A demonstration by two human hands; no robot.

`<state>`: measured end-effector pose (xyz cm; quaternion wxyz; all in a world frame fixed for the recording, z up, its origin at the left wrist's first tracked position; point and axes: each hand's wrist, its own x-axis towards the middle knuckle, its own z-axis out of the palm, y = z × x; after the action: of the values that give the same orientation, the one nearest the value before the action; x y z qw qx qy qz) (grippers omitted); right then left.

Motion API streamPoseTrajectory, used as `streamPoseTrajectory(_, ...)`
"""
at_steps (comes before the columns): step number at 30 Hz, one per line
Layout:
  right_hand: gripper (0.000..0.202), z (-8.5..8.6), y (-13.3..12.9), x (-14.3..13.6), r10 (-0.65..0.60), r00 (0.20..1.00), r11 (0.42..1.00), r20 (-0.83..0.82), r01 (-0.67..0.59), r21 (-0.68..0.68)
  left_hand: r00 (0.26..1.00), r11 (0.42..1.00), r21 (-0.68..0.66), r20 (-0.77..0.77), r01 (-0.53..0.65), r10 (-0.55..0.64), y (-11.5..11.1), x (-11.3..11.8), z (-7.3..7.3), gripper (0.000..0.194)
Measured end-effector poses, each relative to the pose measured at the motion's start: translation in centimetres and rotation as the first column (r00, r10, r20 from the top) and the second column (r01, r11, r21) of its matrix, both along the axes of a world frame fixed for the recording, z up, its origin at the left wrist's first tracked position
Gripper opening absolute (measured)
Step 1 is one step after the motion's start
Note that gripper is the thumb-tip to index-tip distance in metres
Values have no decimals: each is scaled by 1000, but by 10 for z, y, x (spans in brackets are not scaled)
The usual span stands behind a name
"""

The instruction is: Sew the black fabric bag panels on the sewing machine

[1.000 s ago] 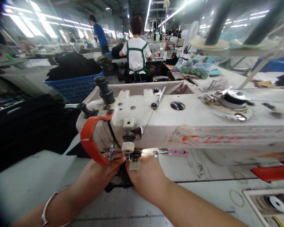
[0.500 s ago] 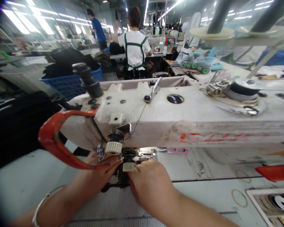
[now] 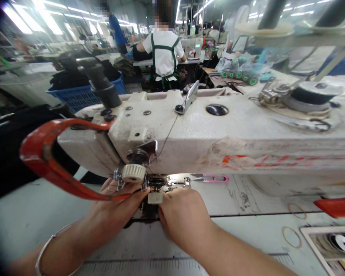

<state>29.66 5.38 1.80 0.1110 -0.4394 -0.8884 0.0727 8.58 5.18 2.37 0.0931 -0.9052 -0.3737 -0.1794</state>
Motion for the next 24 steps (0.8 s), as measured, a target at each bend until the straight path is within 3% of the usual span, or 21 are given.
streamPoseTrajectory(6, 17, 0, 1, 10, -11, 995, 1000, -102, 12, 5, 991, 999, 42, 128, -31, 25, 14, 7, 2, 34)
streamPoseTrajectory(12, 17, 0, 1, 4, 29, 999, 1000, -21, -29, 3, 988, 997, 43, 144, -57, 51, 14, 5, 0, 36)
streamPoseTrajectory(19, 21, -2, 0, 0, 45, 999, 999, 8, -45, 20, 989, 993, 3, -95, 115, -114, 8, 3, -3, 32)
streamPoseTrajectory(24, 19, -5, -4, 4, 36, 998, 999, -57, -36, 8, 994, 997, -4, -72, 83, -83, 9, 5, 0, 29)
